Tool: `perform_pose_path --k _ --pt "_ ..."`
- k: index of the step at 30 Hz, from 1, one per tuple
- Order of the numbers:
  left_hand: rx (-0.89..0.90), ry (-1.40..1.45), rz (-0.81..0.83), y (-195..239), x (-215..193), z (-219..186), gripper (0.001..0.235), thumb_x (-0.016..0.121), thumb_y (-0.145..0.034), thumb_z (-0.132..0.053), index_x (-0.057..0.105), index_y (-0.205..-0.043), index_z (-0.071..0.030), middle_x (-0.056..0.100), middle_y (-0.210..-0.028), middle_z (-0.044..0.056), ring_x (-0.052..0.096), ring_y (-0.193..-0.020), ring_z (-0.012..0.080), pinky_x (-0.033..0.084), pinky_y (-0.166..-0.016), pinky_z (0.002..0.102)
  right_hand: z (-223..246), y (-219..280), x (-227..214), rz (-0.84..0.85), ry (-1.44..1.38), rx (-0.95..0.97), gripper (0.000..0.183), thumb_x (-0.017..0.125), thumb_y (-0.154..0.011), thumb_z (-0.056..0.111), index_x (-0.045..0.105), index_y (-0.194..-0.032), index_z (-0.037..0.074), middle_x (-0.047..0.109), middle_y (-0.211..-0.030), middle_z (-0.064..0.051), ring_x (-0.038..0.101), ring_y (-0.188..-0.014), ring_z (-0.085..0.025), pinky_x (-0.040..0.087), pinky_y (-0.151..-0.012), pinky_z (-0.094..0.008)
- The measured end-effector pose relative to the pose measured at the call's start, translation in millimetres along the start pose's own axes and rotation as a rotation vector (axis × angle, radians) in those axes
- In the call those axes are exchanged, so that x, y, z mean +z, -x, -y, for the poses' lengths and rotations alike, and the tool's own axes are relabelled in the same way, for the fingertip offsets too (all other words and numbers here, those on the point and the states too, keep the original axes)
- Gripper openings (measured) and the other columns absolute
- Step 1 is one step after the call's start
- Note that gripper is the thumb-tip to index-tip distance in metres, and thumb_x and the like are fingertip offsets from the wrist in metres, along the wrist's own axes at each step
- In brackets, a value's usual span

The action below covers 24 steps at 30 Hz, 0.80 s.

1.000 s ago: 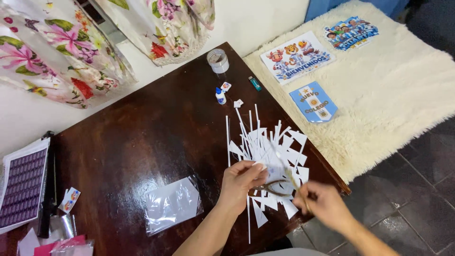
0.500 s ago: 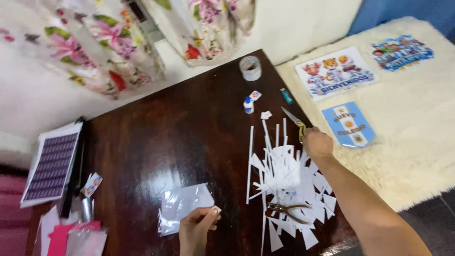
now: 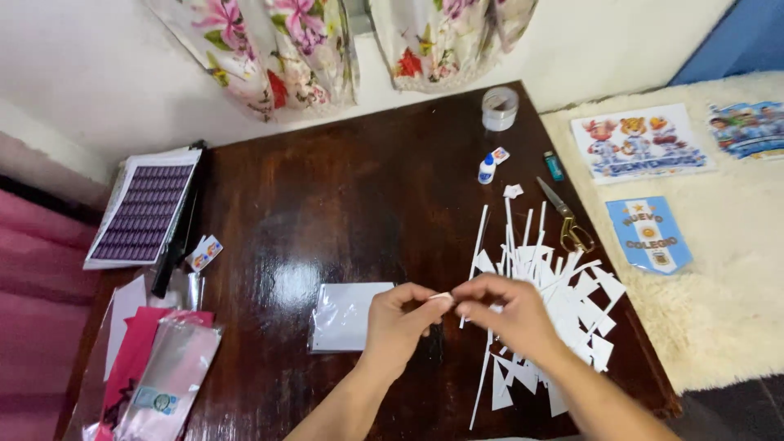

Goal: The person puts printed flyers into clear plastic sleeves, cuts small white paper strips using scissors, and seals the sleeves with adhesive stickers on a wooden table.

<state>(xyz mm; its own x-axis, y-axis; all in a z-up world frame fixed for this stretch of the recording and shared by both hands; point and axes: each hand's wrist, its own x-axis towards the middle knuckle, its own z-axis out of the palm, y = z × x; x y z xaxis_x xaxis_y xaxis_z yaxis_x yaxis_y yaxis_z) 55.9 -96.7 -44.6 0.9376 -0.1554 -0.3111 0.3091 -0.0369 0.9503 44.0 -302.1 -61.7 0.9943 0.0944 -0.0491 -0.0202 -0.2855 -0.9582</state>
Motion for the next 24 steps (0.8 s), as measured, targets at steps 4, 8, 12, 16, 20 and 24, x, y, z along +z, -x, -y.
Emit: perform_pose_path --k 4,8,12,16,20,24 --pt "0.058 0.168 0.133 12 3 -14 0.014 0.081 -0.087 -0.013 0.075 -0.086 0.0 0.072 -0.074 0.004 0.063 -0.064 0.0076 0.047 -0.054 0.023 32 29 16 -0.09 -0.119 -0.173 0.02 0.081 -0.082 0.01 0.076 -0.101 0.004 0.076 -0.085 -0.003 0.071 -0.08 -0.011 0.056 -0.072 -0.026" --pt "0.087 0.25 0.246 38 -13 -20 0.015 0.076 -0.091 -0.012 0.078 -0.091 0.002 0.073 -0.076 0.006 0.065 -0.067 0.0103 0.052 -0.057 0.025 49 51 31 -0.171 -0.229 -0.145 0.009 0.076 -0.088 0.007 0.075 -0.095 0.002 0.069 -0.084 0.0 0.064 -0.077 -0.009 0.05 -0.067 -0.025" --pt "0.091 0.294 0.327 59 -40 -32 0.022 0.066 -0.096 -0.015 0.078 -0.096 0.004 0.075 -0.08 0.008 0.07 -0.072 0.0132 0.058 -0.062 0.028 50 61 51 -0.173 -0.317 -0.108 0.008 0.075 -0.09 0.008 0.074 -0.093 0.001 0.065 -0.079 0.0 0.057 -0.072 -0.008 0.044 -0.064 -0.024" --pt "0.111 0.268 0.283 66 -62 -28 0.021 0.067 -0.095 -0.013 0.078 -0.097 0.005 0.077 -0.085 0.01 0.071 -0.073 0.0148 0.058 -0.062 0.028 60 62 71 -0.128 -0.376 -0.073 0.008 0.075 -0.092 0.009 0.072 -0.092 0.001 0.064 -0.08 0.001 0.054 -0.073 -0.007 0.043 -0.065 -0.024" --pt "0.152 0.238 0.177 72 -80 -24 0.017 0.069 -0.095 -0.01 0.077 -0.095 0.006 0.077 -0.083 0.01 0.069 -0.07 0.0142 0.056 -0.06 0.027 75 59 88 -0.074 -0.466 0.02 0.012 0.072 -0.093 0.011 0.071 -0.089 -0.001 0.065 -0.079 0.0 0.056 -0.073 -0.009 0.046 -0.067 -0.025" --pt "0.185 0.135 0.094 78 -100 -23 0.013 0.069 -0.093 -0.006 0.078 -0.093 0.004 0.077 -0.082 0.009 0.069 -0.067 0.0115 0.057 -0.06 0.025 87 54 104 -0.011 -0.504 0.027 0.016 0.069 -0.094 0.014 0.071 -0.087 -0.001 0.068 -0.08 -0.002 0.061 -0.074 -0.01 0.051 -0.07 -0.027"
